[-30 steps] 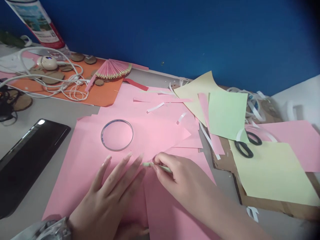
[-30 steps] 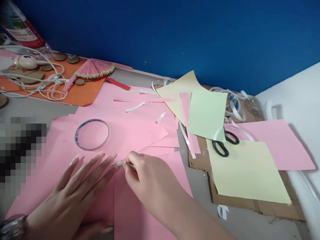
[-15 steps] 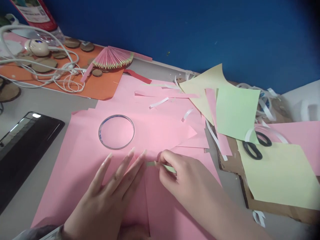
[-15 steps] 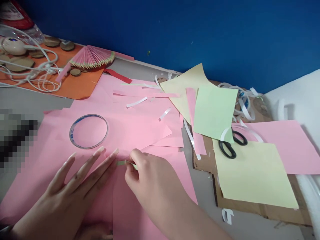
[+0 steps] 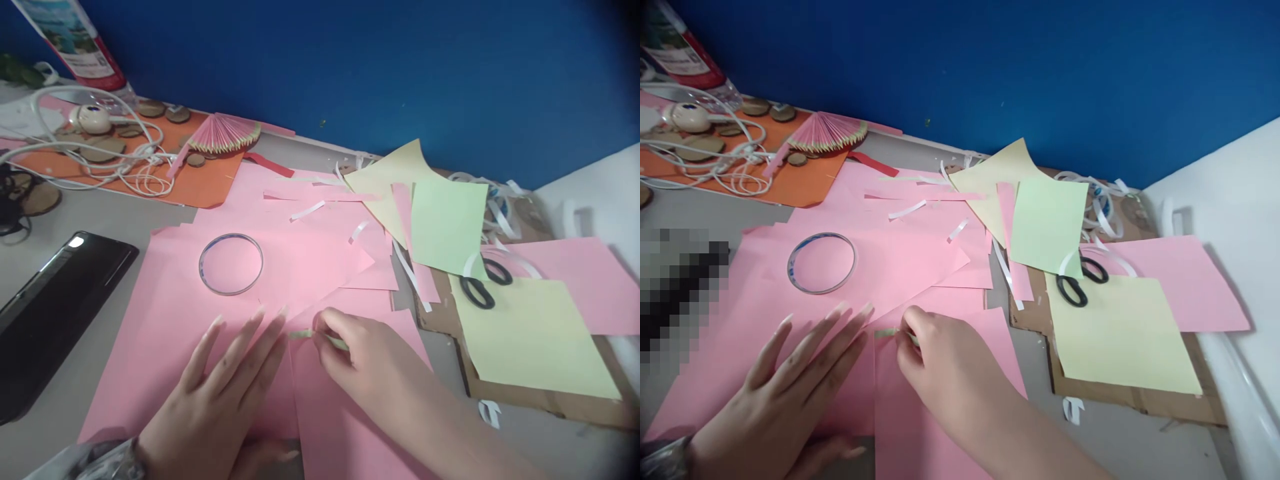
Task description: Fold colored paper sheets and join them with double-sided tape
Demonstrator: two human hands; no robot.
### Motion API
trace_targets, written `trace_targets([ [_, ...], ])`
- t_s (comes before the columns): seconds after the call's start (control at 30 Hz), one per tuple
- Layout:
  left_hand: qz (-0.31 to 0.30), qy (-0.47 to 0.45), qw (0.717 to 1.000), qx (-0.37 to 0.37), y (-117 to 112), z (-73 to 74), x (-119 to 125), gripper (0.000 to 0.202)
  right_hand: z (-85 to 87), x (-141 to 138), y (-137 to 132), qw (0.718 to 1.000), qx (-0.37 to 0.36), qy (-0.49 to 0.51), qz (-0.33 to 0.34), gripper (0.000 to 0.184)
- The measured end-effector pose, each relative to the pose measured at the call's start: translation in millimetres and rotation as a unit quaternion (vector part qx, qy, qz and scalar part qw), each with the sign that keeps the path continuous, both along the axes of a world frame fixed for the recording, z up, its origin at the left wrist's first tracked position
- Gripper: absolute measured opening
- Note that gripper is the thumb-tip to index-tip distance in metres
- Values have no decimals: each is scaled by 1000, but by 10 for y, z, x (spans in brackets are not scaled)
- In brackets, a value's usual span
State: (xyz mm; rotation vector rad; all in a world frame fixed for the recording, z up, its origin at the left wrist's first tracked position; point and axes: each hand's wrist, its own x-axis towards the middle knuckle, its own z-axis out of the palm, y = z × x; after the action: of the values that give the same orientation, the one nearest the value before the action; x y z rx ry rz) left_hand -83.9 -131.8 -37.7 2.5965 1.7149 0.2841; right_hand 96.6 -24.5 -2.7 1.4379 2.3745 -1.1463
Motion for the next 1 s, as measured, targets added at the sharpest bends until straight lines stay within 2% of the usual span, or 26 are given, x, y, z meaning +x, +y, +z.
trace_targets([
  [0.13,-20,2,1000,-3,-156,-34,81,71,46,70,-99,999,-18,-22,23,17],
  [0.23,-10,-21,1000,-6,-221,-97,136,68,71,75,-123,999,-6,-34,32,19],
  [0.37,14,-44,999,-25,-211,-137,176,67,59,63,-108,999,15,-31,42,19],
  [0.5,22,-43,999,-23,-181,-105,173,67,32,46,-110,998,31,-41,40,18],
  [1.0,-11,-21,999,-46,-162,-79,147,64,8,25,-128,998,34,-59,11,18],
])
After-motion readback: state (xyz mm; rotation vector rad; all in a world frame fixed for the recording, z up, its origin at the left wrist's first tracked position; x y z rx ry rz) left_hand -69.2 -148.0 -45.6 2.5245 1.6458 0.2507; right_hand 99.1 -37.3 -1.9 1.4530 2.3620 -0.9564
